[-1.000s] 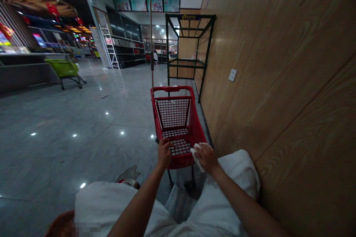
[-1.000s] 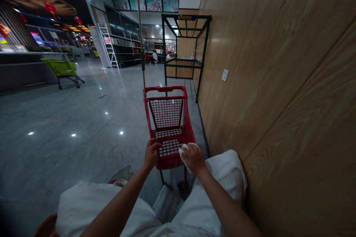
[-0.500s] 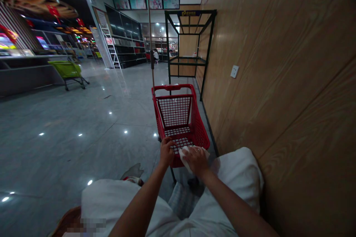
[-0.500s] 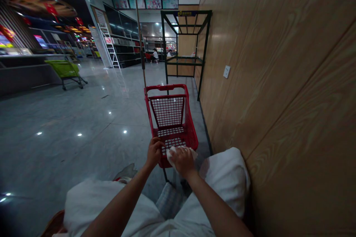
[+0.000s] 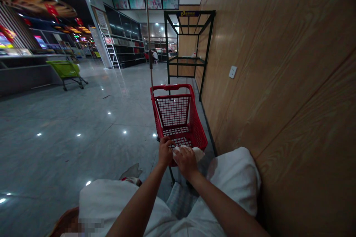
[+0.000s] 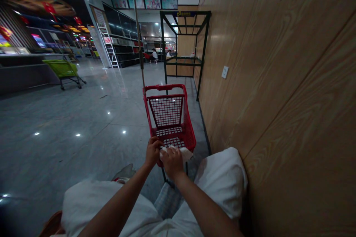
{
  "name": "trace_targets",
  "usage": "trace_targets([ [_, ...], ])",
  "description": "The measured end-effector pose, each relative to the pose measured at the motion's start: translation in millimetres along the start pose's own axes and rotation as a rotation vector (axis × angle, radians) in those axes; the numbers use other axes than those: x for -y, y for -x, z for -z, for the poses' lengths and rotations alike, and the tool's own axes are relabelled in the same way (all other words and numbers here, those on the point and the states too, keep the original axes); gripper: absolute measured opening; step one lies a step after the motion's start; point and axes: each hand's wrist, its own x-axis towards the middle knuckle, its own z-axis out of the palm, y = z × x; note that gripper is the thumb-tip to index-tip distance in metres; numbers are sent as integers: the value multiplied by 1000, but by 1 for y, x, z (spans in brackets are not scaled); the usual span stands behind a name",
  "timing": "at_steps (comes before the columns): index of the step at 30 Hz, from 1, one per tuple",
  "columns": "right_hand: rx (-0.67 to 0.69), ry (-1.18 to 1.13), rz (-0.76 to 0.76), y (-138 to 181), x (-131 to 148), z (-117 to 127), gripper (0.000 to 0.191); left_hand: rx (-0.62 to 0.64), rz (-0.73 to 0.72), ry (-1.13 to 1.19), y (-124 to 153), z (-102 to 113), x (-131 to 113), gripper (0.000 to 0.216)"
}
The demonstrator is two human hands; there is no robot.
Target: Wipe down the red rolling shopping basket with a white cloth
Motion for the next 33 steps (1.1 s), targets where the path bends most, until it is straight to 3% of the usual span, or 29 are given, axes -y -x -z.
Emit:
trace_targets([
  [3,20,27,70,0,3,-6,27,21,-20,25,-2,10,5,31],
  [6,83,53,199,7,-34,2,34,27,-50,48,-2,18,11,30],
  [9,86,72,233,13,-81,17,33,8,-48,63,-1,21,13,31],
  [12,118,49,227,15,-102,30,32,-34,-29,71,3,16,9,30],
  [14,125,31,151,15,-93,32,31,-71,-9,68,6,11,5,29],
  [17,97,-22,35,12,-55,23,29,-107,8,65,10,7,-2,28],
  [22,39,-104,-10,5,15,-7,29,-124,35,42,11,11,-3,26],
  [25,34,-132,40,4,21,-17,28,-101,28,23,13,18,2,25],
  [29,114,-163,148,3,-13,-14,28,26,-30,-26,18,20,1,26],
  [33,238,-152,173,-5,-74,1,25,154,-55,-41,19,0,-17,34],
])
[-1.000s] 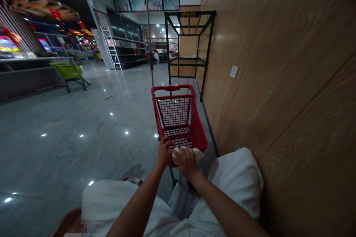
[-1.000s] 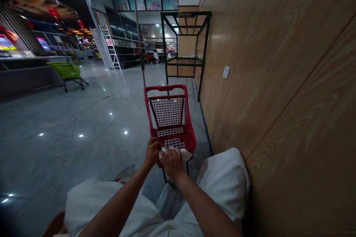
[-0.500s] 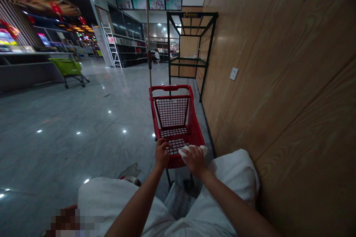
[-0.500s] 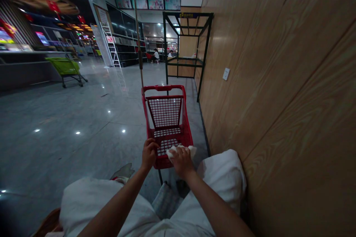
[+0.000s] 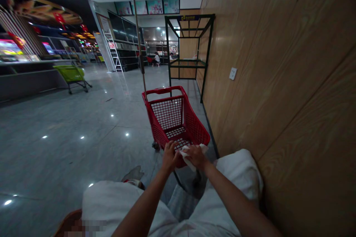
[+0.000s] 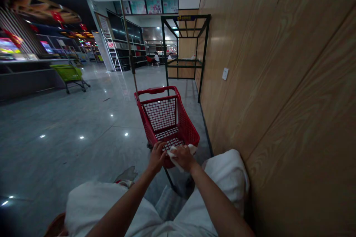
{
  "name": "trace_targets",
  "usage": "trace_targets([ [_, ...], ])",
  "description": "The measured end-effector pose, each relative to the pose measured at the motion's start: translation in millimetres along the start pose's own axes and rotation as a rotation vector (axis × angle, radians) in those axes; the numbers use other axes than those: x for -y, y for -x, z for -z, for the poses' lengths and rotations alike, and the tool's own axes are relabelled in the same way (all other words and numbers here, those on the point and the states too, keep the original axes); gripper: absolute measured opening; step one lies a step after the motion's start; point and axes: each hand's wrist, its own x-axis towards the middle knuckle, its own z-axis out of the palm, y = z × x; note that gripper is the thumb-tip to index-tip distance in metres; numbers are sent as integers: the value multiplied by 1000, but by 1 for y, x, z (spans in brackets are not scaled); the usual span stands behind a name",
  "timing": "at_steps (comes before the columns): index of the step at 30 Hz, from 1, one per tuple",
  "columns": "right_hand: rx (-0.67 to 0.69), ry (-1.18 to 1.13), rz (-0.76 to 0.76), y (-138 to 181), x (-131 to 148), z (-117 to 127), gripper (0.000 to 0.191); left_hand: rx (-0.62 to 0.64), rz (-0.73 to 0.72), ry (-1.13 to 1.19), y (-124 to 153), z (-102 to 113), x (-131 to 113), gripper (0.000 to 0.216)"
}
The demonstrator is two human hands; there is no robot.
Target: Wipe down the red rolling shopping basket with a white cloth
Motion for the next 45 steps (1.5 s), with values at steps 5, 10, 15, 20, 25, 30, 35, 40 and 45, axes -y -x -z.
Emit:
trace_targets([
  [5,48,15,46,11,-77,27,29,212,-108,92,-14,-32,-22,52],
  [10,-79,5,9,32,-111,33,33,391,-176,195,-25,-44,-30,59],
  [15,-160,-63,-57,46,-102,49,33,510,-294,113,-37,-22,-42,55],
  [20,-267,-110,-169,37,-67,66,31,226,-287,-300,-81,54,-30,29],
  [25,-257,97,-240,22,-36,47,39,92,-291,-638,-127,140,21,27],
  [30,-188,123,-279,16,-27,26,35,223,-260,-766,-122,159,47,24],
  [35,-125,133,-298,2,-17,19,30,161,-240,-823,-107,143,42,29],
  [40,-132,115,-293,-38,11,9,30,116,-196,-769,-105,140,36,31],
  [45,-126,38,-230,-102,62,-3,35,78,-186,-751,-99,134,32,30],
])
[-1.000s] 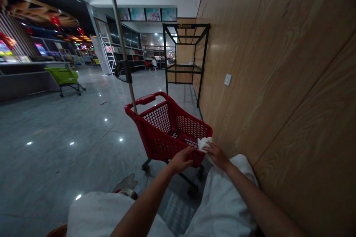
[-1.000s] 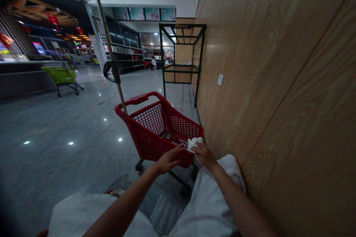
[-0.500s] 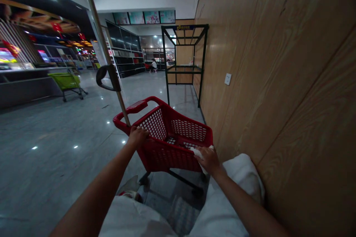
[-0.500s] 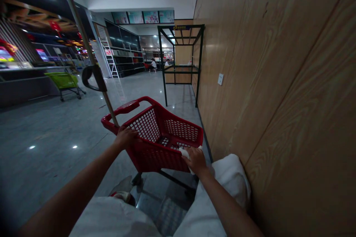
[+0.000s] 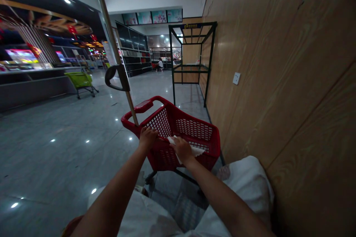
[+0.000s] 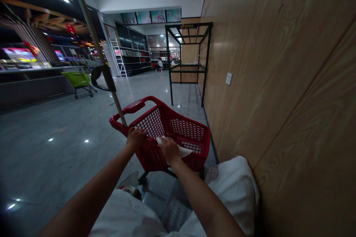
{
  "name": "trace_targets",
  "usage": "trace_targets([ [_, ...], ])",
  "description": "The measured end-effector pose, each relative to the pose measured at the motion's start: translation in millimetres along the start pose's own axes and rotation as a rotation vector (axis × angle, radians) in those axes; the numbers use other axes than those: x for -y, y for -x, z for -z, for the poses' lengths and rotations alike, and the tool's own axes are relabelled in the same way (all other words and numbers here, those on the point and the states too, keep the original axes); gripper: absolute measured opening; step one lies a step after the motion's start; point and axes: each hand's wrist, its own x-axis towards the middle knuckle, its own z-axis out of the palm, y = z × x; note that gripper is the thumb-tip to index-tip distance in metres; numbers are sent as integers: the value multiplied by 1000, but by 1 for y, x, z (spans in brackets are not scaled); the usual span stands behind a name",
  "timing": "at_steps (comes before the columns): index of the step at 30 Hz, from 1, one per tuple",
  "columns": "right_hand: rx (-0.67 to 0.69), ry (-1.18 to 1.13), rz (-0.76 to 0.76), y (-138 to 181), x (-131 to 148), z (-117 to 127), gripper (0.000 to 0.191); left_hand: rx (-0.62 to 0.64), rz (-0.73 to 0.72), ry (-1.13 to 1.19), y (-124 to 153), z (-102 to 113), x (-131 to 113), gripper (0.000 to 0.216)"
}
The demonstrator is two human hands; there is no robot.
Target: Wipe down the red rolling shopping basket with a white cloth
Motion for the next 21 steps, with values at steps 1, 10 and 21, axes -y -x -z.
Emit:
trace_targets([
  [1,9,4,-1,-7,9,-2,35,-6,6,-2,1,-1,-1,29],
  [10,147,131,27,14,-39,22,29,-2,4,-109,2,-5,-2,25],
  [21,-23,176,-48,62,-143,41,34,-98,63,-77,-1,-14,-20,29],
])
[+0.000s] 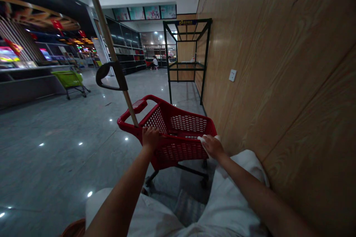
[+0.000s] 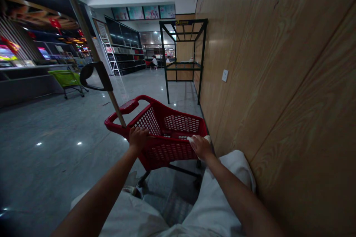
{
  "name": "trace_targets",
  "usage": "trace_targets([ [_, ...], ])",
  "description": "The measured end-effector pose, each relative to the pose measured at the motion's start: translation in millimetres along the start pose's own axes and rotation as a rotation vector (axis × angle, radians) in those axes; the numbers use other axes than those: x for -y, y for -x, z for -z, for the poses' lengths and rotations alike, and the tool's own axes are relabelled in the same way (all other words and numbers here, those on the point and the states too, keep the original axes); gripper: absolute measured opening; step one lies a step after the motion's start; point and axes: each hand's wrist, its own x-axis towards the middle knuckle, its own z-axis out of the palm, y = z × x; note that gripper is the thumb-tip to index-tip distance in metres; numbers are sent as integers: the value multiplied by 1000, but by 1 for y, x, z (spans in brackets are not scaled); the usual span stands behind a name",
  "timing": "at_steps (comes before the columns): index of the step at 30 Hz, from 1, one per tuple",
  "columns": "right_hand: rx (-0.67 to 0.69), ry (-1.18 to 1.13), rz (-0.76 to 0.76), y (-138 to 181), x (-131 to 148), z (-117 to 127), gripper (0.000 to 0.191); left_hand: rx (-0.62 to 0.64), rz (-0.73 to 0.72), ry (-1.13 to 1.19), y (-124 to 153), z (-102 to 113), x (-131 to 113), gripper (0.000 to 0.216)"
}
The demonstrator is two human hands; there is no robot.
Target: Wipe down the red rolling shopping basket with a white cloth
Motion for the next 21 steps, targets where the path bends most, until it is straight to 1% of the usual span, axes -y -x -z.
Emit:
trace_targets([
  [1,5,-27,2,-7,6,-2,33,-14,4,5,1,0,-6,29],
  [3,16,-73,28,-25,27,-6,33,-37,10,17,3,0,-18,29],
  [6,24,-116,95,-51,74,-8,32,-59,22,67,6,-1,-35,29],
  [8,12,-118,91,-63,102,-8,33,-71,35,107,7,-3,-40,30],
  [10,11,-100,87,-69,117,-7,33,-75,34,120,8,-4,-40,30],
  [11,18,-87,96,-70,118,-6,33,-75,26,110,8,-5,-39,30],
  [13,51,-63,132,-68,109,-4,33,-71,4,70,8,-5,-34,27],
  [17,119,-31,151,-55,63,-3,31,-67,-22,0,10,-4,-31,25],
  [19,118,-26,141,-46,38,-4,31,-61,-25,-12,10,-4,-34,25],
  [21,80,-20,120,-37,16,-6,32,-50,-15,-14,11,-4,-39,27],
])
